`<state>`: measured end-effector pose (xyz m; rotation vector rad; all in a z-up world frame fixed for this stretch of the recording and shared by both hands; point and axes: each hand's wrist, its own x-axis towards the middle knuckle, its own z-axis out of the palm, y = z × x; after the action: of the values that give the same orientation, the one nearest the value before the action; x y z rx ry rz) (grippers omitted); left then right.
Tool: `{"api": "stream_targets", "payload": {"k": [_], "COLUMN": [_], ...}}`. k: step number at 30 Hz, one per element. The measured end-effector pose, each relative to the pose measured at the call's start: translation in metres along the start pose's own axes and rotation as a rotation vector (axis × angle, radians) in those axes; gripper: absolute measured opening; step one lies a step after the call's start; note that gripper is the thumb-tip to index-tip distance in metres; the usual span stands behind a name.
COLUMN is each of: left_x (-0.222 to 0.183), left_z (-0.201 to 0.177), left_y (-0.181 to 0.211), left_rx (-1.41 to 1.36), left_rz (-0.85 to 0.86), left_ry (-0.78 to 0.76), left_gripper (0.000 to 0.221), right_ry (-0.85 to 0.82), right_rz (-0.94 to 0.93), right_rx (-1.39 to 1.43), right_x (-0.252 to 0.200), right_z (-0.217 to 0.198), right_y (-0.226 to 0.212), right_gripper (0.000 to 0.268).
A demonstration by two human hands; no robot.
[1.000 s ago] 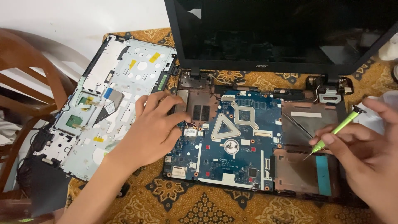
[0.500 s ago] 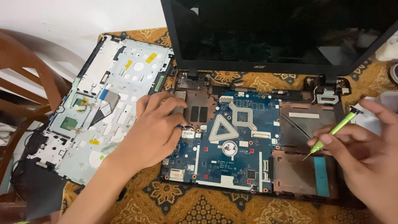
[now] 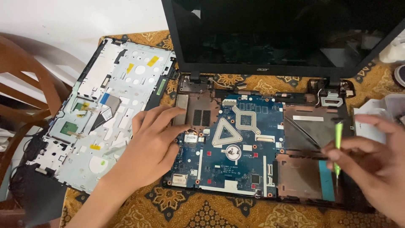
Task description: Performing final assembly steps on a laptop, including connecting internal cables and installing the fan and hard drive.
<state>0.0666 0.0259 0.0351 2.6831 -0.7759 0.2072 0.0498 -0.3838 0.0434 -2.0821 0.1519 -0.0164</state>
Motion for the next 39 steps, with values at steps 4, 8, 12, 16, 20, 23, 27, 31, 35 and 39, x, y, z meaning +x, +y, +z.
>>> {"api": "stream_targets", "payload": {"k": [4, 8, 12, 16, 20, 23, 27, 31, 35, 39], "left_x": [-0.002, 0.002, 0.016, 0.046, 0.068, 0.071, 0.067, 0.068, 0.069, 0.071], "left_z": [0.0, 0.005, 0.01, 0.021, 0.022, 0.026, 0.038, 0.038, 0.021, 0.009], "left_y": [-0.004, -0.007, -0.003, -0.009, -0.008, -0.016, -0.03, -0.022, 0.013, 0.066], "left_rx": [-0.009, 0.037, -0.118, -0.069, -0.233, -0.196, -0.079, -0.055, 0.091, 0.085], "left_rz": [-0.013, -0.041, -0.247, -0.31, -0.61, -0.679, -0.621, -0.6, -0.554, -0.345], "left_ry": [0.084, 0.071, 0.085, 0.071, -0.009, -0.068, -0.074, -0.055, -0.007, -0.007], "left_gripper": [0.042, 0.044, 0.04, 0.042, 0.054, 0.039, 0.032, 0.03, 0.039, 0.055], "right_ry": [0.025, 0.06, 0.02, -0.007, -0.021, -0.023, -0.023, 0.022, -0.016, -0.243], "right_rz": [0.173, 0.139, 0.121, 0.028, 0.031, 0.063, 0.033, 0.183, 0.188, 0.118], "right_rx": [-0.091, -0.124, -0.152, -0.052, -0.135, -0.147, -0.196, -0.287, -0.337, -0.745], "right_x": [-0.007, -0.014, -0.014, -0.02, -0.027, -0.031, -0.033, -0.035, -0.034, -0.016], "right_z": [-0.002, -0.006, -0.01, -0.009, -0.01, -0.014, -0.02, -0.025, -0.028, -0.025], "right_y": [0.012, 0.017, 0.024, 0.042, 0.045, 0.05, 0.062, 0.061, 0.059, 0.064], "right_gripper": [0.075, 0.068, 0.068, 0.067, 0.064, 0.061, 0.056, 0.052, 0.03, 0.027]}}
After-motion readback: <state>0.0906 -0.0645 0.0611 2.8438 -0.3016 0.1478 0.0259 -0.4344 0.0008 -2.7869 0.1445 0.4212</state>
